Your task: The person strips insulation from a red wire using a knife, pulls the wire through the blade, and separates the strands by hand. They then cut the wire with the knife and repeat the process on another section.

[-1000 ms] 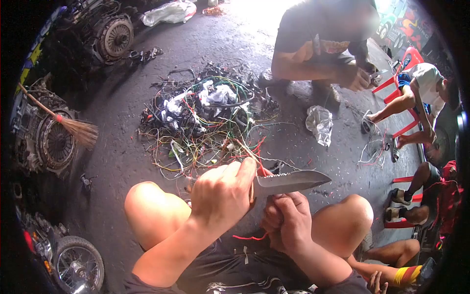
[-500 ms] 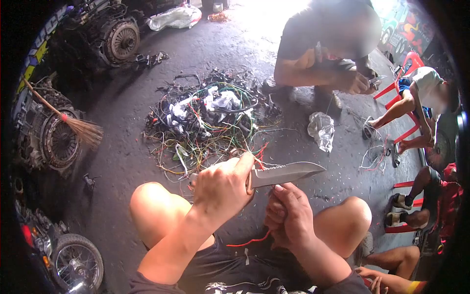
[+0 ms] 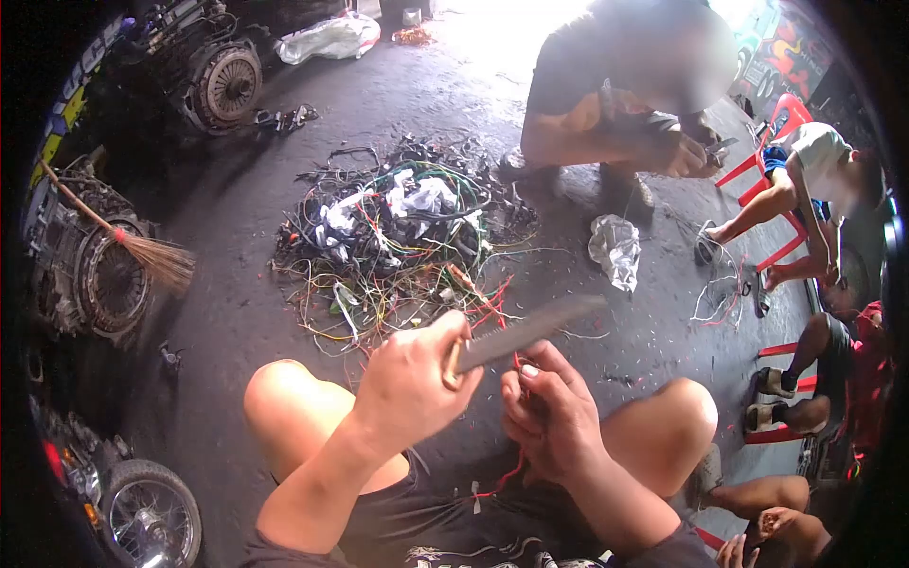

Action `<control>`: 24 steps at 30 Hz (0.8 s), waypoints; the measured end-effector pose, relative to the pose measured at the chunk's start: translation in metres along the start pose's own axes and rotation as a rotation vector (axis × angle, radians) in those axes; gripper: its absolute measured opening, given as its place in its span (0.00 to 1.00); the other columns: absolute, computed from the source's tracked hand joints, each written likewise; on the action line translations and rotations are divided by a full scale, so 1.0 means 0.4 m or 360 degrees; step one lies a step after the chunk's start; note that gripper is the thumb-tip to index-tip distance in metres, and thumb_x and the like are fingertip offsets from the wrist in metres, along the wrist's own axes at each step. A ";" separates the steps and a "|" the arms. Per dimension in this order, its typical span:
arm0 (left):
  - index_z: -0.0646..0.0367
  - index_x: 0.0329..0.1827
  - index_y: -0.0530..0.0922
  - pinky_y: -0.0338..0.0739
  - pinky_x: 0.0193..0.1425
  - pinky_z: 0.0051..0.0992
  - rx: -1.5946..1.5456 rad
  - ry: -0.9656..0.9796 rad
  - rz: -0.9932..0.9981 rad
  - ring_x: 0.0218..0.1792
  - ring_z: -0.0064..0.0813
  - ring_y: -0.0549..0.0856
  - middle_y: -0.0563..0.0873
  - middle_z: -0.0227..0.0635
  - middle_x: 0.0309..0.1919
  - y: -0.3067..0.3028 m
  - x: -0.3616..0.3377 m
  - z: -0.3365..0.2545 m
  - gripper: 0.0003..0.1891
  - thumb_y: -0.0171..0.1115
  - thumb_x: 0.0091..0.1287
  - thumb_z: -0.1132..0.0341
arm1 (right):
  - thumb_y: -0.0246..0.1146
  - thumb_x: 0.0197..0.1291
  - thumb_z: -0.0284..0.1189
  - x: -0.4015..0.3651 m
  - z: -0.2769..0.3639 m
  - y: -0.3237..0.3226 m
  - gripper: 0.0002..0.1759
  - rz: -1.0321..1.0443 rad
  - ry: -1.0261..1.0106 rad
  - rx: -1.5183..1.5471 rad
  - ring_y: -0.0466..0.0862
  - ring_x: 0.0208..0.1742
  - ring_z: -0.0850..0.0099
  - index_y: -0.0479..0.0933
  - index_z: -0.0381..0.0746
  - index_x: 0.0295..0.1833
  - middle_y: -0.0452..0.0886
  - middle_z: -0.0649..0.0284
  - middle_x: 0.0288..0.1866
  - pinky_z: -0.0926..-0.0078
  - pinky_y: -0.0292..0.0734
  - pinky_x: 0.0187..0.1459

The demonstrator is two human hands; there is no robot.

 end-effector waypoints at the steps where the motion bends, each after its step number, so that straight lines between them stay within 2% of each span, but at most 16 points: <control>1: 0.59 0.36 0.75 0.77 0.31 0.34 0.0129 0.0080 -0.0045 0.26 0.38 0.85 0.82 0.41 0.25 0.007 -0.005 -0.008 0.08 0.66 0.63 0.67 | 0.51 0.72 0.27 0.003 -0.001 -0.001 0.25 -0.0014 -0.0003 -0.0010 0.61 0.20 0.84 0.65 0.39 0.73 0.68 0.71 0.27 0.85 0.54 0.20; 4: 0.57 0.38 0.73 0.80 0.33 0.41 0.0427 0.0266 -0.0169 0.32 0.48 0.86 0.84 0.43 0.30 0.018 -0.012 -0.036 0.09 0.66 0.61 0.68 | 0.53 0.73 0.28 0.008 -0.008 -0.002 0.25 0.0102 -0.0093 0.0022 0.61 0.21 0.84 0.63 0.41 0.74 0.68 0.70 0.27 0.86 0.54 0.21; 7: 0.57 0.41 0.75 0.81 0.32 0.38 0.0568 0.0330 -0.0278 0.30 0.40 0.87 0.84 0.37 0.28 0.015 -0.008 -0.038 0.08 0.64 0.61 0.68 | 0.54 0.76 0.29 0.009 -0.016 0.007 0.24 0.0153 -0.0123 0.0016 0.61 0.22 0.85 0.65 0.40 0.74 0.67 0.73 0.27 0.86 0.54 0.22; 17: 0.57 0.39 0.75 0.81 0.32 0.36 0.0652 0.0396 -0.0316 0.29 0.38 0.86 0.82 0.37 0.26 0.010 -0.007 -0.048 0.08 0.65 0.62 0.67 | 0.58 0.75 0.30 0.008 -0.023 -0.013 0.20 0.0055 -0.0127 -0.0077 0.74 0.27 0.84 0.72 0.38 0.69 0.77 0.70 0.31 0.86 0.63 0.25; 24: 0.57 0.39 0.75 0.81 0.32 0.35 0.0634 0.0415 -0.0341 0.29 0.38 0.86 0.83 0.37 0.27 0.018 -0.005 -0.052 0.06 0.63 0.62 0.69 | 0.60 0.74 0.28 0.016 -0.016 -0.020 0.18 0.0032 -0.0634 -0.0672 0.72 0.31 0.86 0.76 0.35 0.65 0.81 0.71 0.37 0.86 0.65 0.30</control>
Point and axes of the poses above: each hand's wrist, its own x-axis towards the middle knuckle, its own y-axis out of the palm, z = x × y, the point moved 3 cm from there along x, towards the middle knuckle
